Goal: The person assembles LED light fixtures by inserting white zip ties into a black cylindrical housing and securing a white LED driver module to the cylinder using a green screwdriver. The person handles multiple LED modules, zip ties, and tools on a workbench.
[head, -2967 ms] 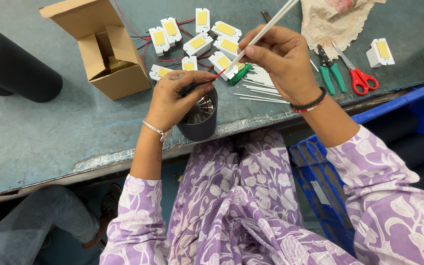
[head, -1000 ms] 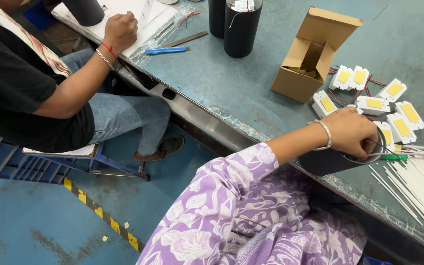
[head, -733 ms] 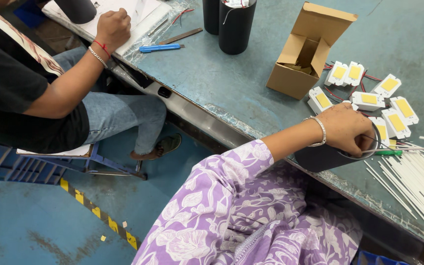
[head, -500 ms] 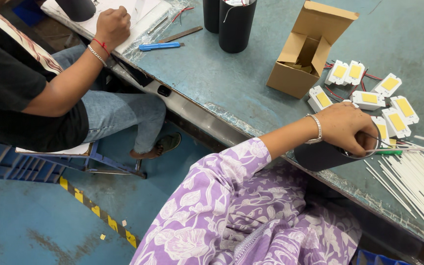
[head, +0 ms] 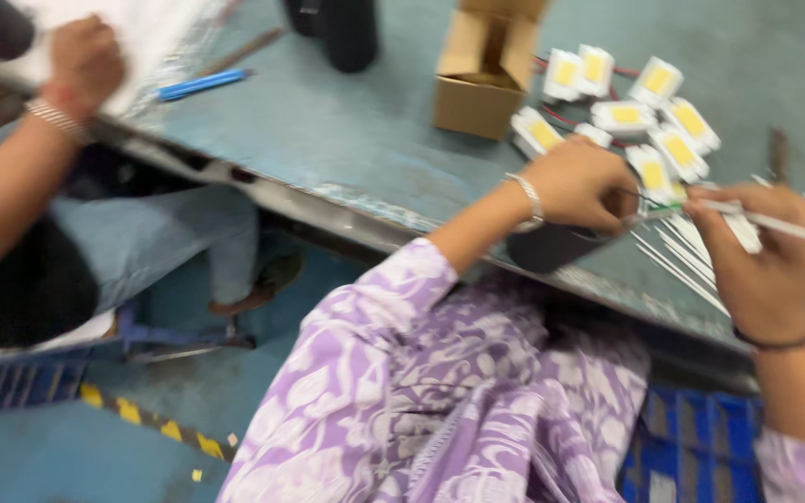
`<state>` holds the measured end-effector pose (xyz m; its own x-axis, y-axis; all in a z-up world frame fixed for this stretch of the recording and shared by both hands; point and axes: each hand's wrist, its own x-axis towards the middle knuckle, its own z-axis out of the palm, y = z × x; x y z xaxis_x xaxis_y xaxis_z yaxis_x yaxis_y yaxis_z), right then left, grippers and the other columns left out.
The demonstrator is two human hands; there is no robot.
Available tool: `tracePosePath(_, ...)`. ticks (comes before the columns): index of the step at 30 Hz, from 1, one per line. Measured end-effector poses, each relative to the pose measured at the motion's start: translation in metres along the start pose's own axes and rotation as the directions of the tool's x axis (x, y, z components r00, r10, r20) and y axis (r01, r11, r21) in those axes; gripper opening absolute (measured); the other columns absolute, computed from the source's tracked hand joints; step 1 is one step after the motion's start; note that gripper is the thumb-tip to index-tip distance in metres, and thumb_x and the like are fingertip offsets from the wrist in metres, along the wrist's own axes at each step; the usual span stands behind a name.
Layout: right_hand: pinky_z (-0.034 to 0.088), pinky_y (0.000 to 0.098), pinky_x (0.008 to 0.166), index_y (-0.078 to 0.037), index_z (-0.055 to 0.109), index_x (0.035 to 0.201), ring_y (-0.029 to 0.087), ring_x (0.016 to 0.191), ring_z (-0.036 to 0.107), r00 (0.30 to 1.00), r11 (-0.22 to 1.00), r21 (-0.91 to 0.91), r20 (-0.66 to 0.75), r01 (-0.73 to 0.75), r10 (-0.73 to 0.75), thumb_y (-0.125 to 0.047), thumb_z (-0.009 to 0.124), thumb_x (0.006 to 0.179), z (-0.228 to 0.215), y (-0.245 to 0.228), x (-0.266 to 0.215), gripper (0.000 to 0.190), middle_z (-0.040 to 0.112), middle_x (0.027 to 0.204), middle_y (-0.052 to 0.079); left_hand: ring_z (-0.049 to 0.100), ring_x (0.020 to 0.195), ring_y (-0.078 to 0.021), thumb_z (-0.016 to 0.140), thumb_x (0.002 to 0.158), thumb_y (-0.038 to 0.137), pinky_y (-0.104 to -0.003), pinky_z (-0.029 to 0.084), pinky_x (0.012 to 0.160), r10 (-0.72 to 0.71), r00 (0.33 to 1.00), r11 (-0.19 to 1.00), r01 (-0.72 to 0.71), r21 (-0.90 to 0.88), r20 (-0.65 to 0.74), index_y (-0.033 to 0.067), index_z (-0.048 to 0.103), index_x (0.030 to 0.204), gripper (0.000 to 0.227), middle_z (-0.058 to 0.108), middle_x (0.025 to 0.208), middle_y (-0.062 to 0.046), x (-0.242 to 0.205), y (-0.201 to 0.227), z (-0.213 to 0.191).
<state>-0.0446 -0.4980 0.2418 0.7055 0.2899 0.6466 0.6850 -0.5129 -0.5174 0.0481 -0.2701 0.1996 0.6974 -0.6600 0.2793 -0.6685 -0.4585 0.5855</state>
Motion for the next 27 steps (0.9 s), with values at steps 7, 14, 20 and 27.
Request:
tracePosePath(7,0.058,0.0243,0.084,0.011,0.066,0.111,0.017,0.094,0.071,0.96,0.958,0.229,-0.181,-0.17,0.213,0.004,0.074,0.106,-0.033,-0.007,0.011,0.012,0.07,0.104,0.016,0.069,0.076,-0.0164,0.082,0.063,0.04,-0.038,0.037,0.087,-0.036,0.994,0.974,0.013,0.227,0.1,0.0264,0.077,0.068,0.015,0.073,0.073,0.006,0.005,0.008,-0.005)
tracePosePath(14,0.065,0.0376,0.093,0.002,0.034,0.141,0.028,0.104,0.074,0.981,0.928,0.373,-0.181,-0.003,0.076,0.0,0.057,0.123,-0.043,0.003,0.007,0.029,0.063,0.118,0.017,0.068,0.075,-0.0173,0.079,0.07,0.038,-0.038,0.038,0.084,0.018,0.998,0.988,-0.027,0.153,0.06,0.0254,0.079,0.078,0.015,0.075,0.074,0.005,-0.002,0.007,-0.009)
tracePosePath(20,0.064,0.0415,0.089,-0.003,0.03,0.143,0.033,0.101,0.074,0.989,0.903,0.43,-0.132,-0.008,0.072,-0.002,0.053,0.126,-0.04,0.003,0.006,0.028,0.059,0.115,0.019,0.067,0.076,-0.0186,0.079,0.074,0.041,-0.038,0.04,0.085,0.019,0.998,0.988,-0.029,0.15,0.063,0.024,0.078,0.077,0.017,0.073,0.074,0.004,-0.001,0.01,-0.013)
tracePosePath(27,0.064,0.0398,0.082,-0.011,0.028,0.134,0.028,0.093,0.078,0.982,0.775,0.612,0.013,-0.158,0.19,-0.006,0.046,0.11,-0.022,-0.002,0.008,0.03,0.067,0.11,0.019,0.067,0.074,-0.0195,0.076,0.071,0.034,-0.04,0.042,0.083,-0.03,0.997,0.983,0.016,0.183,0.076,0.0216,0.077,0.073,0.012,0.073,0.07,0.003,-0.003,0.02,-0.017)
